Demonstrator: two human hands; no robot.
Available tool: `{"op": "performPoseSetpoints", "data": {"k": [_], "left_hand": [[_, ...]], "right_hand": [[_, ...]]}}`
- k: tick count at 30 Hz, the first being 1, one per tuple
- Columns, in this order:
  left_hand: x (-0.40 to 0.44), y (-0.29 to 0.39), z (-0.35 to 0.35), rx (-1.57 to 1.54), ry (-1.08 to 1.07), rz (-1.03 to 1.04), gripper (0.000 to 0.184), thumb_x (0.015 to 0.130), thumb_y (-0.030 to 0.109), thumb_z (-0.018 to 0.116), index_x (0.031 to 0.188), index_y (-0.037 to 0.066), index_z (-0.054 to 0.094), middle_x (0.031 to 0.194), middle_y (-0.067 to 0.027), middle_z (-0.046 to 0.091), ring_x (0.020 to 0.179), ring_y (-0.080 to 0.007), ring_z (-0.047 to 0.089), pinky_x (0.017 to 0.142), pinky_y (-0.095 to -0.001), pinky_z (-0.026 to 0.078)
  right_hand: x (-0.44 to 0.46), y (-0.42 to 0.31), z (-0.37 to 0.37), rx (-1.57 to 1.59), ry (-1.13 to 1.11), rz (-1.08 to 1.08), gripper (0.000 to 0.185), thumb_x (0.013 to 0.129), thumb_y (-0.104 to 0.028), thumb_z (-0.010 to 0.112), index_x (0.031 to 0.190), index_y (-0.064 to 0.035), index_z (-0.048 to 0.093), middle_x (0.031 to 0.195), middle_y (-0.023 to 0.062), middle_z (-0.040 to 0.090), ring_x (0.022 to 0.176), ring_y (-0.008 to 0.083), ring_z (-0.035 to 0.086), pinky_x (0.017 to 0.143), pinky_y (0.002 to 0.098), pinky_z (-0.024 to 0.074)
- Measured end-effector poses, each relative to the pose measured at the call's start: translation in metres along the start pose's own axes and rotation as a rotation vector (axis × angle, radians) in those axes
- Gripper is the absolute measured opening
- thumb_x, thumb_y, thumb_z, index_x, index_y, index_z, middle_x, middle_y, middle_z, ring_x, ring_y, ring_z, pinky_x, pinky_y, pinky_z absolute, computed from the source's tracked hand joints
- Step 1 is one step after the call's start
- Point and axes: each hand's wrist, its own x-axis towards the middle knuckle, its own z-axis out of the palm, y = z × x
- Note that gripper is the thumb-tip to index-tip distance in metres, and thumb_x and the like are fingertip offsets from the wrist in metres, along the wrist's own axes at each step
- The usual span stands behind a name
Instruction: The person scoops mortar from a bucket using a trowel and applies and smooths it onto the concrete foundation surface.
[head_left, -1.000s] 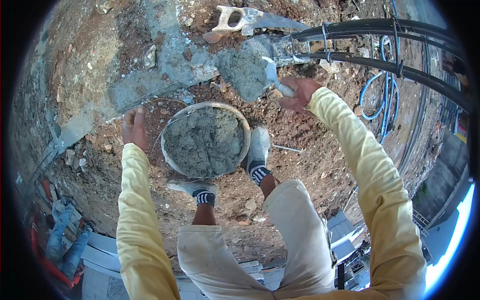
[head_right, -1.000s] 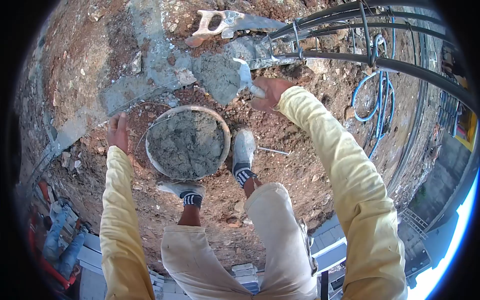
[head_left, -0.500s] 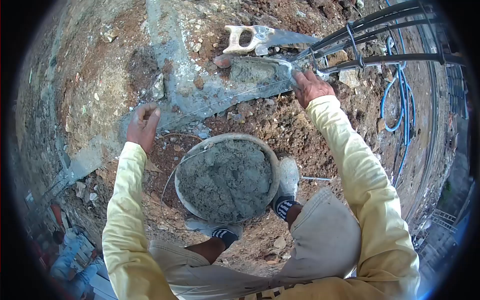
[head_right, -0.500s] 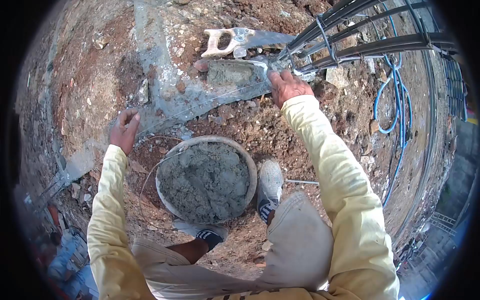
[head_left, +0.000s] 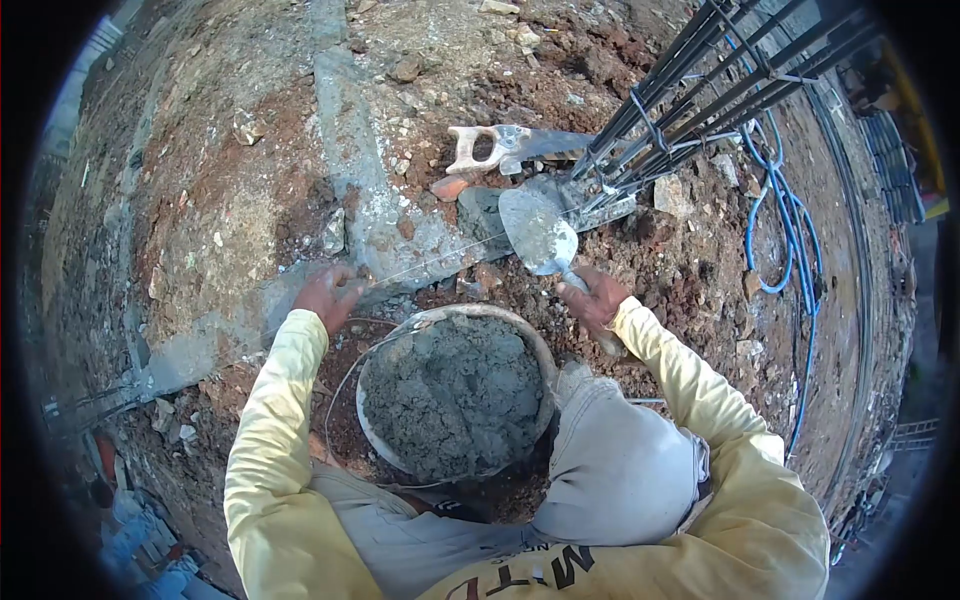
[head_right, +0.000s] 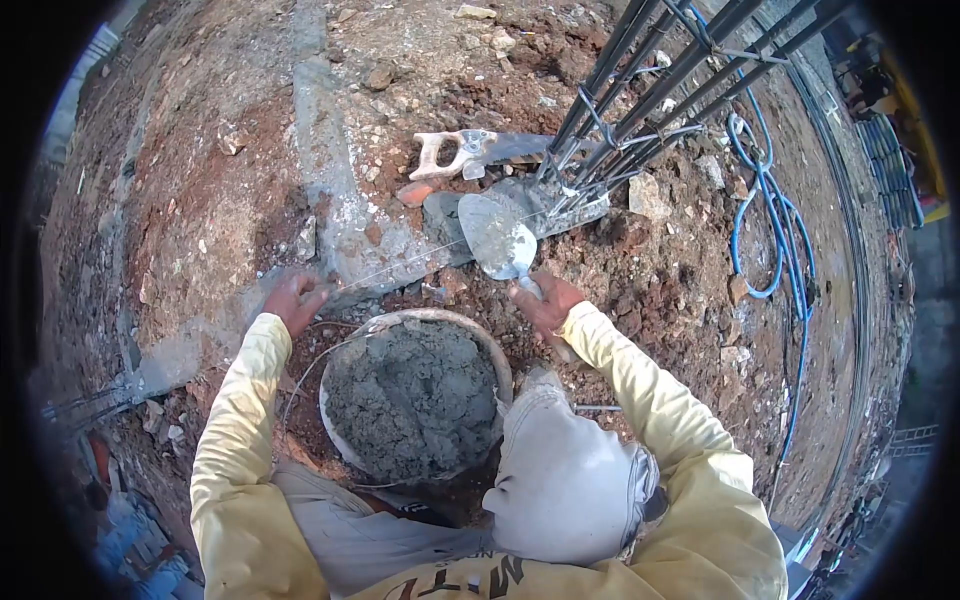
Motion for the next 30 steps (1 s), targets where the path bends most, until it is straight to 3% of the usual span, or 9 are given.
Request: {"op": "performPoseSetpoints", "data": {"k": [3,6,9,12,17,19,23,25,30], "left_hand": [[-0.013,0.0,0.008,0.193,-0.031,-0.025,0.037,0.088,0.038,0.065,0.114,0.011,0.064,0.125,-0.0211,0.06,0.122,-0.0386,0.053,0.105,-0.0452,0.041],[-0.019,-0.008,0.016,0.288,-0.086,-0.072,0.038,0.089,0.038,0.064,0.117,0.013,0.064,0.133,-0.0201,0.056,0.13,-0.0387,0.047,0.108,-0.0453,0.038],[-0.022,-0.018,0.02,0.33,-0.097,-0.138,0.039,0.089,0.037,0.063,0.12,0.014,0.064,0.136,-0.0192,0.055,0.13,-0.0386,0.046,0.108,-0.0451,0.038],[-0.029,-0.033,0.029,0.339,-0.022,-0.125,0.04,0.089,0.036,0.063,0.122,0.014,0.064,0.136,-0.0185,0.055,0.128,-0.0382,0.048,0.108,-0.0456,0.039],[-0.024,-0.029,0.018,0.235,-0.046,-0.147,0.041,0.089,0.036,0.062,0.123,0.012,0.063,0.14,-0.0196,0.052,0.132,-0.0375,0.046,0.111,-0.0452,0.037],[-0.022,-0.024,0.019,0.221,-0.018,-0.163,0.041,0.09,0.035,0.062,0.123,0.012,0.063,0.14,-0.0209,0.051,0.133,-0.0377,0.045,0.112,-0.0442,0.035],[-0.01,-0.04,0.033,0.246,0.005,-0.102,0.041,0.09,0.036,0.061,0.123,0.012,0.062,0.141,-0.0219,0.05,0.133,-0.0385,0.044,0.113,-0.0438,0.034],[-0.01,-0.024,0.02,0.215,-0.049,-0.106,0.043,0.091,0.037,0.059,0.125,0.011,0.061,0.141,-0.0213,0.05,0.133,-0.0384,0.044,0.113,-0.0437,0.034],[-0.004,-0.019,0.018,0.196,-0.07,-0.092,0.044,0.094,0.038,0.055,0.126,0.01,0.06,0.142,-0.0201,0.049,0.133,-0.0372,0.044,0.113,-0.043,0.034]], "right_hand": [[0.013,-0.011,0.013,0.18,-0.109,0.078,0.053,0.098,-0.04,0.054,0.131,0.0011,0.049,0.074,0.0094,0.063,0.049,0.0162,0.059,0.051,0.0347,0.0502],[0.048,-0.006,0.029,0.19,-0.205,-0.012,0.055,0.095,-0.045,0.057,0.129,-0.0017,0.053,0.071,0.0088,0.061,0.049,0.0155,0.059,0.047,0.0331,0.0503],[0.094,0.031,0.043,0.121,-0.124,0.002,0.055,0.094,-0.045,0.059,0.127,-0.0016,0.056,0.076,0.0107,0.063,0.056,0.018,0.06,0.053,0.0347,0.0509],[0.08,0.026,0.032,0.167,-0.12,0.047,0.06,0.091,-0.045,0.062,0.131,-0.0003,0.057,0.098,0.0164,0.068,0.087,0.0243,0.067,0.078,0.0384,0.0528],[0.076,0.064,0.004,0.145,0.009,0.079,0.063,0.091,-0.046,0.062,0.131,0.0017,0.055,0.101,0.02,0.068,0.085,0.0264,0.068,0.076,0.0388,0.0542],[0.022,0.019,-0.017,0.158,-0.079,0.106,0.061,0.092,-0.048,0.059,0.128,0.0011,0.056,0.096,0.0203,0.069,0.081,0.0291,0.069,0.072,0.0398,0.0549],[-0.026,0.018,-0.05,-0.417,0.006,-0.419,0.061,0.093,-0.052,0.056,0.131,-0.0044,0.054,0.109,0.0211,0.067,0.101,0.0387,0.066,0.091,0.0419,0.05],[-0.074,-0.045,-0.067,-0.753,-0.158,-0.38,0.05,0.095,-0.043,0.056,0.127,-0.0057,0.054,0.106,0.0213,0.066,0.099,0.0401,0.065,0.087,0.046,0.052],[-0.126,-0.112,-0.062,-1.135,-0.121,-0.288,0.042,0.093,-0.037,0.058,0.119,-0.0044,0.057,0.099,0.0203,0.066,0.091,0.0417,0.066,0.083,0.0488,0.0527]]}}
